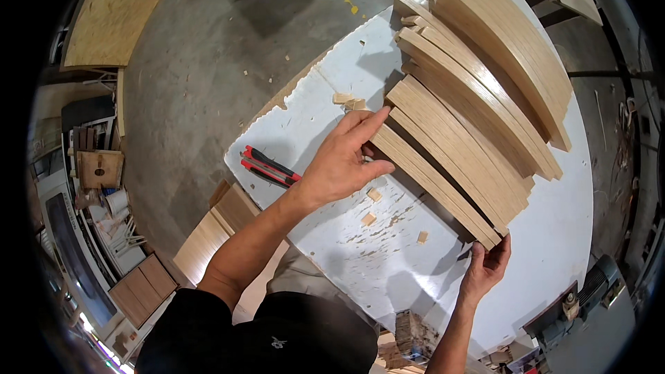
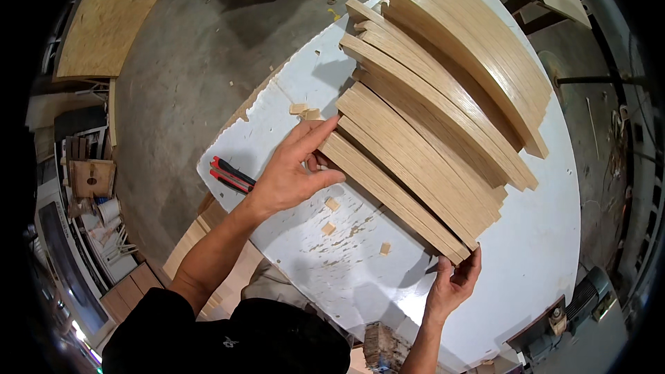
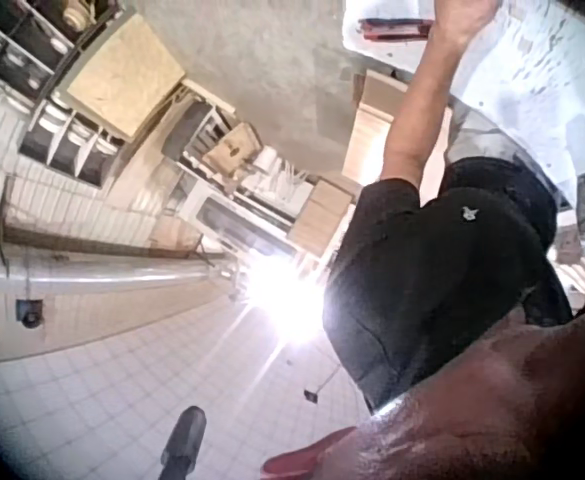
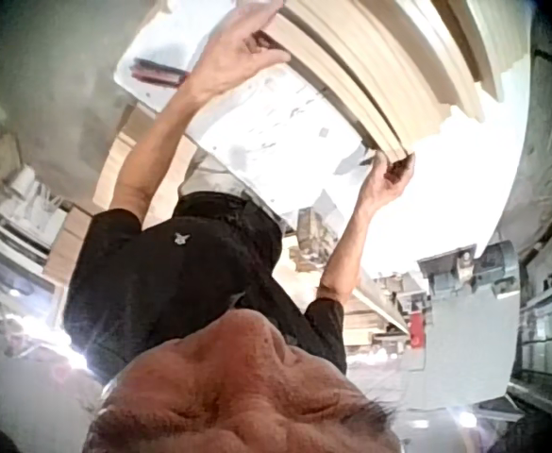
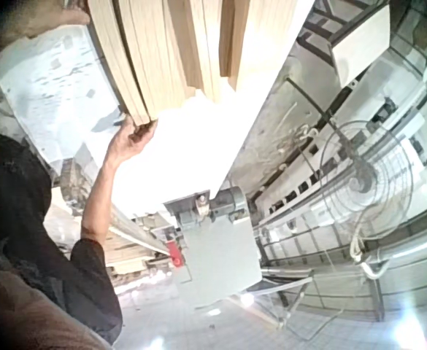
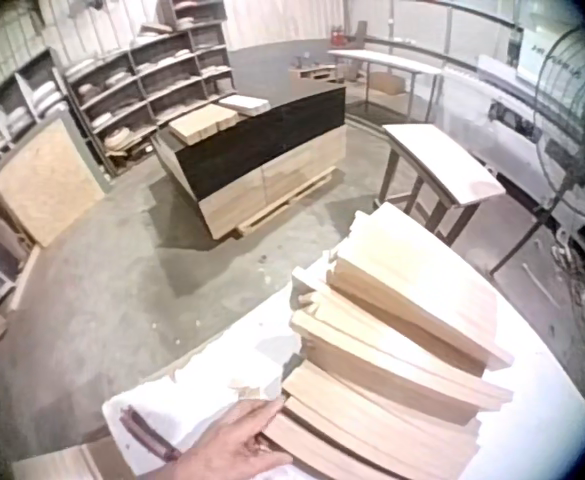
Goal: The person organizes wooden planks by sorting through a stack, inspecting them, and then arranging them into separate piles on a table and a workbench.
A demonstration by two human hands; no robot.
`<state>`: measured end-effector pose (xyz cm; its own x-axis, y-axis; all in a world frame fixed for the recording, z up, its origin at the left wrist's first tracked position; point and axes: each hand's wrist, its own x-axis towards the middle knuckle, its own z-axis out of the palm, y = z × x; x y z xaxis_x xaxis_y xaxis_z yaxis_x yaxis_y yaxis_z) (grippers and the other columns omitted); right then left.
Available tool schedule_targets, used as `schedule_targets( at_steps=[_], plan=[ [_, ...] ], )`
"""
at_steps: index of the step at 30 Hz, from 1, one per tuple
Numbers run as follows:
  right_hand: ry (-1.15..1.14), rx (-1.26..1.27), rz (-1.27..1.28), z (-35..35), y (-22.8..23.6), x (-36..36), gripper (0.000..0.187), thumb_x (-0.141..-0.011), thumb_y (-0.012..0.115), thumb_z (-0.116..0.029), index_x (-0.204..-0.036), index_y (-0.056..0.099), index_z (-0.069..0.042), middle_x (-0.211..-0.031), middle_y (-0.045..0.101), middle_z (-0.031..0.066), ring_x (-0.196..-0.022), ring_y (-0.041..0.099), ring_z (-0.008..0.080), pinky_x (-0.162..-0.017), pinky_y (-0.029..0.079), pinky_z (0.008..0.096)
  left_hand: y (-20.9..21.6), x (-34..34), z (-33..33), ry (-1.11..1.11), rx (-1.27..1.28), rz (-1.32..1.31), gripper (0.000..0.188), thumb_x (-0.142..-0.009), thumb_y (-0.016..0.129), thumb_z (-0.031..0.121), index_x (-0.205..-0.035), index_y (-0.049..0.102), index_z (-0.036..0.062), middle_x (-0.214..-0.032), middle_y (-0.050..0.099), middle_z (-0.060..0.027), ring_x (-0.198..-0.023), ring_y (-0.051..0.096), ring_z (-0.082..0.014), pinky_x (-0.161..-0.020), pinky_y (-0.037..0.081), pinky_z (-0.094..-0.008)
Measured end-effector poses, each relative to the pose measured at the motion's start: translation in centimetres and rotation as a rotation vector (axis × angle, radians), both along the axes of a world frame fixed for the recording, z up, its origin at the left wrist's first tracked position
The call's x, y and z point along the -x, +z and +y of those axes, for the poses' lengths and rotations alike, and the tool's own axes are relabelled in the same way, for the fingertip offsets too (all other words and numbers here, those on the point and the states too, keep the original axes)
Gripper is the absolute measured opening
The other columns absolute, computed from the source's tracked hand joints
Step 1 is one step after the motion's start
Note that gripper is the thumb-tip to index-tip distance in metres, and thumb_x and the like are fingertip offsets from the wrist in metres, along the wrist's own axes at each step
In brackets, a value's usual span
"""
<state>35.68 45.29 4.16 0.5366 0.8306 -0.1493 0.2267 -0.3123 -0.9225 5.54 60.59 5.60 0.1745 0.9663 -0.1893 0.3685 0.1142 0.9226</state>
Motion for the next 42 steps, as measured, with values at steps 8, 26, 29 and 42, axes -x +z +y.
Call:
schedule_targets(
  at_steps=[8, 26, 29, 42],
  plan=[
    [-0.08, 0.077, 0.098, -0.9, 0.2, 0.1, 0.056, -0.091, 0.067, 0.0, -0.142, 0.045, 0.004, -0.135, 0.057, 0.0153, -0.115, 0.058, 0.0197, -0.098, 0.047, 0.0313, -0.6, 0.0, -0.6, 0.066, 0.112, -0.148, 0.064, -0.076, 0.076, -0.002, -0.136, 0.055, 0.0031, -0.131, 0.054, -0.0131, -0.106, 0.061, -0.0164, -0.081, 0.055, -0.0261],
    [-0.008, 0.111, 0.081, -1.3, 0.4, -1.0, 0.065, -0.087, 0.07, -0.001, -0.145, 0.041, 0.004, -0.138, 0.053, 0.0141, -0.121, 0.055, 0.0214, -0.103, 0.044, 0.0348, 0.6, 0.4, 0.0, -0.006, 0.123, -0.025, 0.073, -0.074, 0.081, 0.006, -0.14, 0.049, 0.0018, -0.131, 0.054, -0.0144, -0.085, 0.057, -0.0154, -0.076, 0.052, -0.0273],
    [0.1, 0.079, 0.014, -0.2, 1.3, -1.1, 0.075, -0.09, 0.071, -0.02, -0.15, 0.032, 0.003, -0.144, 0.046, 0.0176, -0.13, 0.048, 0.0258, -0.108, 0.039, 0.0393, 0.7, 0.9, 1.0, 0.043, 0.031, -0.081, 0.075, -0.077, 0.079, 0.006, -0.144, 0.045, 0.0039, -0.134, 0.049, -0.0085, -0.081, 0.05, -0.0076, -0.062, 0.041, -0.0201],
    [0.081, 0.07, -0.014, 2.9, 2.3, 0.9, 0.081, -0.094, 0.062, -0.049, -0.148, 0.036, 0.006, -0.149, 0.043, 0.0193, -0.137, 0.042, 0.0267, -0.114, 0.03, 0.0401, 0.0, 0.4, 2.0, -0.05, 0.061, -0.051, 0.075, -0.088, 0.074, 0.034, -0.147, 0.041, 0.0028, -0.14, 0.052, -0.0154, -0.115, 0.054, -0.0205, -0.088, 0.047, -0.0282]
  ],
)
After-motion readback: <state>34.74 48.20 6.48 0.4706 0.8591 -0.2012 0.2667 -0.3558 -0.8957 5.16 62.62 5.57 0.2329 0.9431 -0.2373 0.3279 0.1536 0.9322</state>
